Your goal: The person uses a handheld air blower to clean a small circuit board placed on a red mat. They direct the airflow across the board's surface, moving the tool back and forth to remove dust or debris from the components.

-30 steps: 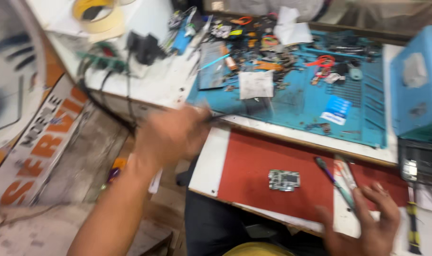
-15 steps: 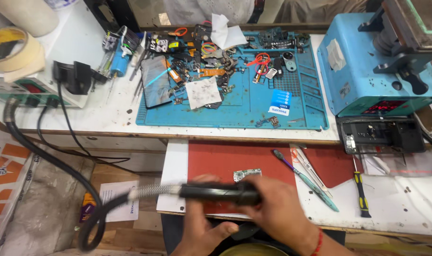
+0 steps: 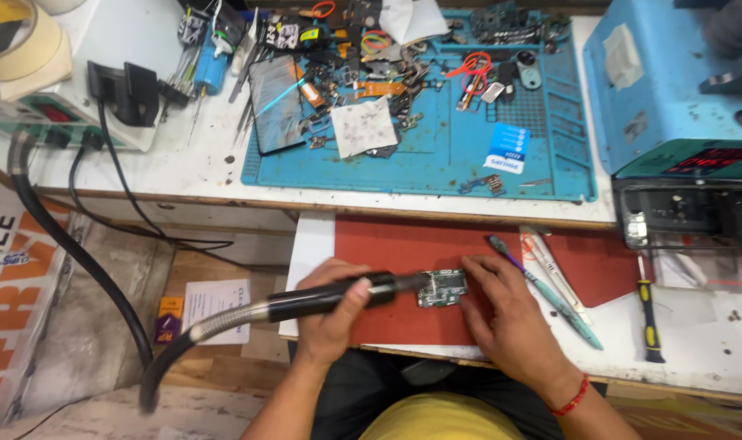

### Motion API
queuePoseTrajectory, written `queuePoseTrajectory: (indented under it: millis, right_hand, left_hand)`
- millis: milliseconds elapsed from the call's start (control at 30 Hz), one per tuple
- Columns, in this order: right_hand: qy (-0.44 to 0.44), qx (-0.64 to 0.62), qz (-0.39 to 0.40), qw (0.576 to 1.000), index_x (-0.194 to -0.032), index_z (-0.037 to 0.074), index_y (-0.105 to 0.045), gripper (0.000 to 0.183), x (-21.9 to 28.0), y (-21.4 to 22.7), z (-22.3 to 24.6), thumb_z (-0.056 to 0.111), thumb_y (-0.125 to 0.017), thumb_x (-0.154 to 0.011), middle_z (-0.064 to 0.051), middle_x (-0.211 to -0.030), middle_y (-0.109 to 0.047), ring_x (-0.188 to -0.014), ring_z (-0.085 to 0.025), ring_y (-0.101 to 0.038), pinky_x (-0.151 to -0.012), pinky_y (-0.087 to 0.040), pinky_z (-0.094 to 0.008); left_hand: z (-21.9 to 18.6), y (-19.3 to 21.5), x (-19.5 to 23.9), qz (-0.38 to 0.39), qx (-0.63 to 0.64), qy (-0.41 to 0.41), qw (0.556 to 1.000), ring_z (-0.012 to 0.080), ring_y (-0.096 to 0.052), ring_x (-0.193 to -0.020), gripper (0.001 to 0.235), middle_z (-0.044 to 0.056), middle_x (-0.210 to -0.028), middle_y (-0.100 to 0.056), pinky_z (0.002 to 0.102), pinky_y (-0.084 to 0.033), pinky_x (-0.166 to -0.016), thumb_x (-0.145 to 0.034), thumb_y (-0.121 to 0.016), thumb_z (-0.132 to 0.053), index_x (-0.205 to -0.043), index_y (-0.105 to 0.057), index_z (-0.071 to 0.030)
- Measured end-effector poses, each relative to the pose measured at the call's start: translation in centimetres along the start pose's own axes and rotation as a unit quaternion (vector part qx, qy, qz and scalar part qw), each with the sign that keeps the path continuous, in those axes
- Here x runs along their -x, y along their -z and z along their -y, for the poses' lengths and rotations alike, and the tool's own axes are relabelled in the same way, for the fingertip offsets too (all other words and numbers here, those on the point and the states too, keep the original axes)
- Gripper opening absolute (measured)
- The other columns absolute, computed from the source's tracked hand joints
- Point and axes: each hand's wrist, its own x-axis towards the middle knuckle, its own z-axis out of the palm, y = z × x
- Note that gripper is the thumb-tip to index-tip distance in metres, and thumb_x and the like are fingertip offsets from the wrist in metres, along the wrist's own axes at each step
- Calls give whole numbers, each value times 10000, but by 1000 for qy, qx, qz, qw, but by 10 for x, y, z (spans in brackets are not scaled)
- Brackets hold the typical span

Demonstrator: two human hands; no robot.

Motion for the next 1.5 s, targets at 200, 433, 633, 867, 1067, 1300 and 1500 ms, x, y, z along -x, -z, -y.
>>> queuePoseTrajectory:
  millis: [200,433,633,867,1067,1300,1500]
  right_hand:
    - [17,26,9,999,-1284,-10,-612,507,-3,-3,-5,-7,-626,-777,-177,-1387,-561,-1295,-390,-525,-1056,-448,-447]
    - [22,46,5,999,-1246,-15,-644,451,-3,-6,-3,1,-623,-796,-171,-1375,-564,-1312,-387,-505,-1088,-425,-461]
    - [17,59,-2,998,-1245,-18,-643,439,-5,-7,1,33,-660,-809,-183,-1363,-563,-1300,-391,-511,-1075,-433,-464]
    - [31,67,-3,997,-1236,-8,-649,424,-8,-7,1,33,-661,-813,-180,-1353,-583,-1295,-388,-528,-1083,-437,-466]
    - [40,73,43,996,-1267,-3,-638,430,-15,2,3,56,-669,-842,-186,-1365,-579,-1291,-390,-534,-1081,-437,-468]
    - [110,66,136,982,-1262,-17,-608,462,-38,16,-4,50,-665,-808,-206,-1435,-539,-1341,-395,-498,-1119,-407,-454]
    - [174,33,204,963,-1280,-28,-596,550,-55,15,-14,3,-635,-733,-219,-1460,-506,-1369,-398,-471,-1132,-378,-459]
  left_hand:
    - [-3,1,1,43,31,-3,999,228,-720,-885,308,128,-953,-743,333,-583,-829,-905,-720,-271,-1037,-760,4]
    - [-5,-3,2,34,8,5,999,226,-740,-851,353,140,-927,-760,326,-602,-792,-909,-724,-317,-1032,-765,12]
    - [0,-3,4,44,19,3,999,205,-755,-840,344,125,-914,-761,324,-625,-769,-907,-715,-332,-1013,-777,-10]
    - [-1,-6,0,13,-26,-45,999,232,-725,-924,353,124,-955,-757,355,-600,-853,-947,-704,-337,-1048,-753,-3]
    - [-9,-3,-4,15,-6,-17,1000,250,-718,-1044,312,144,-1024,-766,373,-579,-965,-940,-708,-284,-1067,-751,-3]
    - [-7,-4,-4,33,2,-58,998,261,-721,-1007,264,139,-1008,-764,377,-585,-949,-899,-732,-212,-1058,-734,-1]
    - [-2,-4,1,9,13,-33,999,255,-726,-965,301,141,-983,-766,375,-594,-901,-903,-732,-265,-1032,-746,7]
